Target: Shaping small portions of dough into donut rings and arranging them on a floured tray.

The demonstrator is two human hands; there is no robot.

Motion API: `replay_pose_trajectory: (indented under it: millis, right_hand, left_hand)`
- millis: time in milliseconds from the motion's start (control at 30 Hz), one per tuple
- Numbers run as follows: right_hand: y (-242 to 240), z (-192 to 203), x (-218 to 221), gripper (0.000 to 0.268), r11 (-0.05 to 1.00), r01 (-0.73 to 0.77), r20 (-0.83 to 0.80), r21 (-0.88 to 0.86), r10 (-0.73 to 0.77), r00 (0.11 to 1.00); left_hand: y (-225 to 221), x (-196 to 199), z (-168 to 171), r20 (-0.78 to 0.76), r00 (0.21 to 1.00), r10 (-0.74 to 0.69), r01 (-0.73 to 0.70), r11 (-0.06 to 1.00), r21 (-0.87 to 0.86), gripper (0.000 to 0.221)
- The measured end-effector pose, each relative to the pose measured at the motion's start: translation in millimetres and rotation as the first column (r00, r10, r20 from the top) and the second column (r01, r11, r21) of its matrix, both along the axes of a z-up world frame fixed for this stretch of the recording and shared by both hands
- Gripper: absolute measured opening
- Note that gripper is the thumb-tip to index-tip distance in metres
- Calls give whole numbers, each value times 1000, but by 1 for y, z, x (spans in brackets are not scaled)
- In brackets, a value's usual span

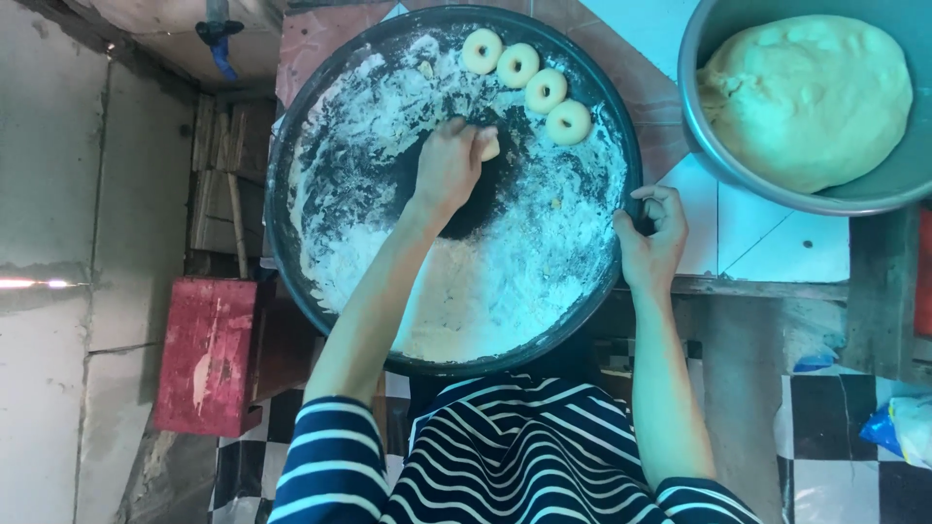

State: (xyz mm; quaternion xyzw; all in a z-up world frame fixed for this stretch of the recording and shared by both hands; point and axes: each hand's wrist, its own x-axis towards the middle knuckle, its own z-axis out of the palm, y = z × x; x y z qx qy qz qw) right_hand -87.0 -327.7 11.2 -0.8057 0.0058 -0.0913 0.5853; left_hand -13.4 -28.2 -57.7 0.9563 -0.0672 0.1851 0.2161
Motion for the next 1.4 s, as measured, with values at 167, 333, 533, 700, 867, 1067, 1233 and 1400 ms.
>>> replay_pose_trajectory:
  millis: [167, 333, 533, 700, 867, 1067, 1233, 1400]
  right_hand:
    - [-2, -4, -3, 25, 1000, -13, -6, 6, 13, 1000]
    - [-1, -3, 0, 25, 1000, -2, -7, 18, 2, 1000]
    - [-2, -7, 1, 29, 999, -27, 64, 24, 25, 998]
    - [-3, -10, 3, 25, 1000, 28, -17, -7, -28, 999]
    - [-1, -3, 1, 25, 997, 80, -47, 4, -80, 996]
    - [-2, -2, -2, 24, 999, 50, -109, 18, -48, 993]
    - [-5, 10, -8, 28, 999, 14, -93, 43, -9, 996]
    - [-5, 17, -22, 27, 1000, 29, -150, -7, -30, 988]
  left_hand:
    - [23, -37, 11, -111, 971, -213, 229, 958, 170, 16]
    - [31, -34, 48, -408, 868, -283, 215, 955, -205, 5]
    - [0, 19, 69, -652, 738, 174, -185, 981, 53, 43]
    - [-6, 39, 3, -301, 953, 17, -131, 923, -361, 23]
    - [-7, 5, 7, -5, 1000, -20, 20, 996, 81, 33]
    - [-7, -22, 20, -12, 1000, -15, 13, 983, -183, 34]
    - [-26, -51, 70, -145, 973, -177, -158, -61, -986, 30]
    - [-14, -72, 92, 74, 939, -336, -158, -612, -775, 41]
